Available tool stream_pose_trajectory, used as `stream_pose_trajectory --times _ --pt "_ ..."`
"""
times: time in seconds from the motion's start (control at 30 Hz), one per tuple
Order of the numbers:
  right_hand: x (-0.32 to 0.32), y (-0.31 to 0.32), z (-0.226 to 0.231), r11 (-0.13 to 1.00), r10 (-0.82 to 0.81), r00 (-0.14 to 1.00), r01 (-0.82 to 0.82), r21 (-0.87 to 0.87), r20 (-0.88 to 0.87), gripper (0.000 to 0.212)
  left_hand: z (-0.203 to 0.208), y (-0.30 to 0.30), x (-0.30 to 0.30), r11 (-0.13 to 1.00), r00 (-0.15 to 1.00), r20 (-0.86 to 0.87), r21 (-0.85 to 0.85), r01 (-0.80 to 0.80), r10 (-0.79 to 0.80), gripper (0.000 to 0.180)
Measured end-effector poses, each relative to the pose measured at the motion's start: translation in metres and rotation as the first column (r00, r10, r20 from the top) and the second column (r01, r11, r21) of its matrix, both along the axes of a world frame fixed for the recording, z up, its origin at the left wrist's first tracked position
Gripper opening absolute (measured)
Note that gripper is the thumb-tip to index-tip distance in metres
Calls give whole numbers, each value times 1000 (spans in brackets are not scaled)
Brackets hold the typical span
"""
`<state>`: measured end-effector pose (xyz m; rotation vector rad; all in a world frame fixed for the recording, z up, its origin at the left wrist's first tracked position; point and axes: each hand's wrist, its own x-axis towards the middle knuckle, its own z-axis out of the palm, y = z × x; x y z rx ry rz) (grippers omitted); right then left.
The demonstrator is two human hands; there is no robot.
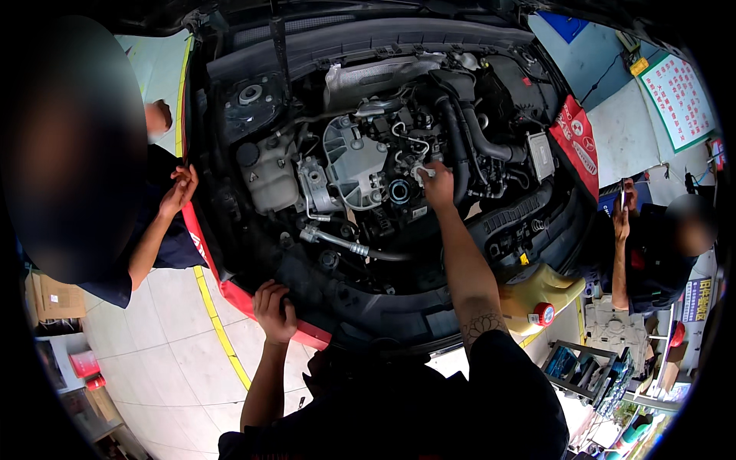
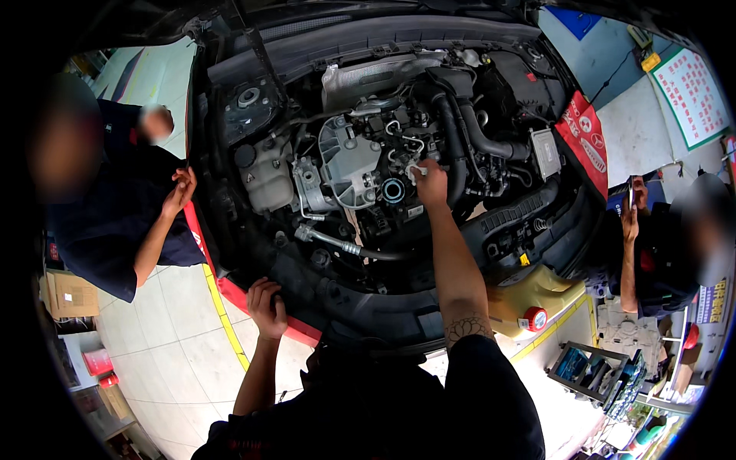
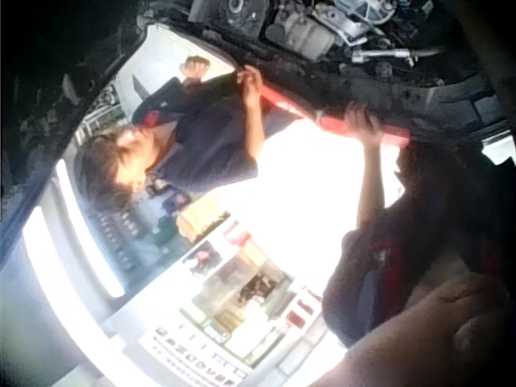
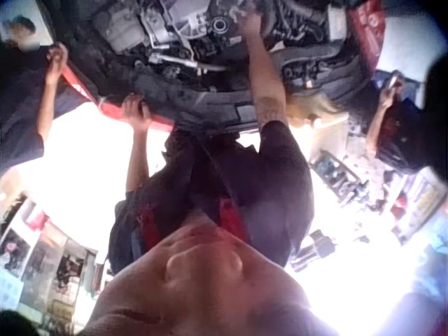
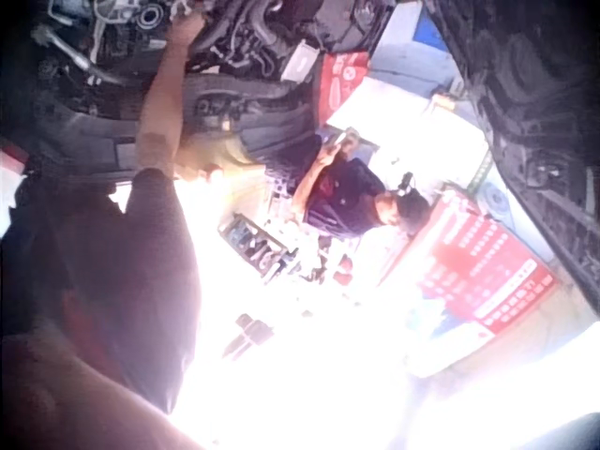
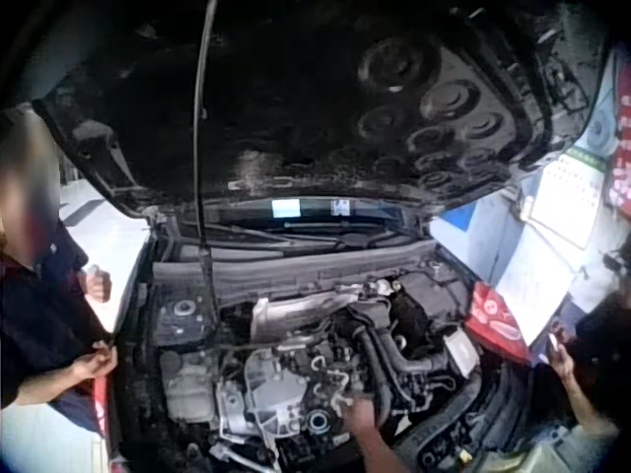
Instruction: The person opens a container of engine oil and pours it into the car's engine through the oil filler opening. The person then closes the container and places it on the car's hood.
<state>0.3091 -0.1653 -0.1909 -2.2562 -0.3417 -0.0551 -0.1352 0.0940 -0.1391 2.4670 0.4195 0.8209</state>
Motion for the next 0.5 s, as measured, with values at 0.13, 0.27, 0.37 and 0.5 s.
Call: stream_pose_trajectory --times 0.13,0.27,0.37,0.5 --pt "-2 13 -10 953 183 978 -150 -265 102 21 -1 1 -2 1000 1000 0 -1 10 -10 22" --pt "4 0 -30 900 242 949 -143 -412 200 20 0 2 -5 1000 1000 -9 6 1 -1 22" --pt "23 -28 -37 889 112 975 -12 -459 192 20 -1 -3 3 1000 1000 6 -23 4 -4 22" --pt "20 2 -11 921 111 985 -53 -385 130 25 -2 -14 -3 999 1000 -20 -49 -19 18 22"
